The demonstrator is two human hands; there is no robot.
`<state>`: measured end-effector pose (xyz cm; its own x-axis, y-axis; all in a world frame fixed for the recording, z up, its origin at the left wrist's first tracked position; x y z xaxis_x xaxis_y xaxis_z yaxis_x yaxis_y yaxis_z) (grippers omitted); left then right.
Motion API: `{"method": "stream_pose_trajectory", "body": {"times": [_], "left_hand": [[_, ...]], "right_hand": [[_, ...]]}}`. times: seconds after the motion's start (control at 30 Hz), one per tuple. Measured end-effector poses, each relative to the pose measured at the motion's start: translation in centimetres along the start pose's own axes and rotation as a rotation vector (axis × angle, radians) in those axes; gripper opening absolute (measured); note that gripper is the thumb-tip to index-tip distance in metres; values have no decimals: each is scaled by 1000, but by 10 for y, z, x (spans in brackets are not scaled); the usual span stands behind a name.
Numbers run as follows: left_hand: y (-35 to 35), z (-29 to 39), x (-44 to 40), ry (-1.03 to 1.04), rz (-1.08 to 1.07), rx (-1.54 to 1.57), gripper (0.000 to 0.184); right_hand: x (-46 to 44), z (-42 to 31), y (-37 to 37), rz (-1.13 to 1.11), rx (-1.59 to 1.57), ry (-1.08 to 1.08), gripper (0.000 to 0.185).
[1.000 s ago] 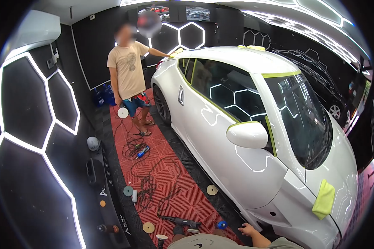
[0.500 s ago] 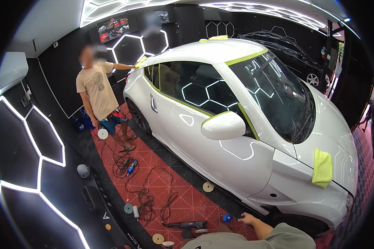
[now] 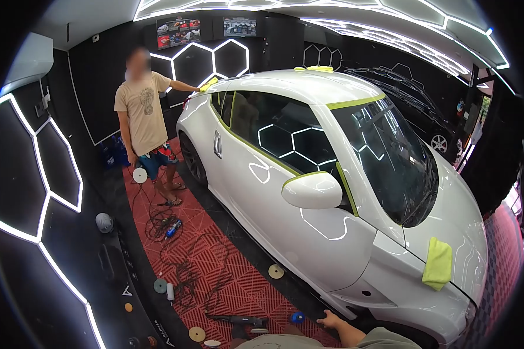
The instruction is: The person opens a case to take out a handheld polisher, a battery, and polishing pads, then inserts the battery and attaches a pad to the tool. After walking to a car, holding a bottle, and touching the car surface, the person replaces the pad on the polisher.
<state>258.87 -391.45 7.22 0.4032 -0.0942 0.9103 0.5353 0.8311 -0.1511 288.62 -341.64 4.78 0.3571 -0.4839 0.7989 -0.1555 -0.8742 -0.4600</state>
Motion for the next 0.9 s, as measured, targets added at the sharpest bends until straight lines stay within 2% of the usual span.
{"method": "stream_pose_trajectory", "body": {"times": [0.07, 0.1, 0.13, 0.2, 0.3, 0.43, 0.6, 0.67, 0.73, 0.77, 0.83, 0.9], "left_hand": [[0, -12, 0, -14, 2, 12, 58], [-1, -18, 0, -20, 5, 24, 58], [0, -23, 0, -25, 5, 28, 58], [1, -35, 0, -43, 6, 48, 58], [3, -57, 1, -70, 11, 76, 58], [3, -92, -1, -97, 14, 130, 57], [9, -176, -25, -94, -49, 315, 57], [11, -187, -44, -101, -78, 380, 56], [17, -211, -43, -168, -60, 473, 56], [17, -217, -44, -197, -46, 514, 56], [20, -233, -50, -252, -35, 575, 56], [28, -250, -56, -290, -39, 608, 56]], "right_hand": [[0, -3, 1, 4, -10, -30, 91], [-32, 10, 4, 108, 98, -140, 85], [-34, 11, 3, 106, 103, -138, 85], [-11, -13, -1, 41, 50, -104, 83], [-38, -4, 2, 73, 95, -167, 81], [-26, -14, -2, 53, 59, -169, 80], [-48, -30, 12, -75, 111, -232, 84], [-74, -60, 26, -153, 104, -322, 83], [-65, -139, 44, -199, 173, -446, 80], [-70, -178, 61, -248, 188, -581, 77], [-27, -276, 96, -303, 297, -816, 75], [55, -360, 133, -422, 413, -946, 70]]}}
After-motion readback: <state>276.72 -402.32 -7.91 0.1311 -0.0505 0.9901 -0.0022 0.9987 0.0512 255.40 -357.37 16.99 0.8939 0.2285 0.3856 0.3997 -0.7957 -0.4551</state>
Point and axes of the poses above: each hand's wrist, its own x-axis away from the middle knuckle, its own y-axis out of the palm, z = x × y, the point moved 9 cm from there along -x, towards the middle knuckle, and after that the axes turned 1 degree about -y, right-handed, at the moved point
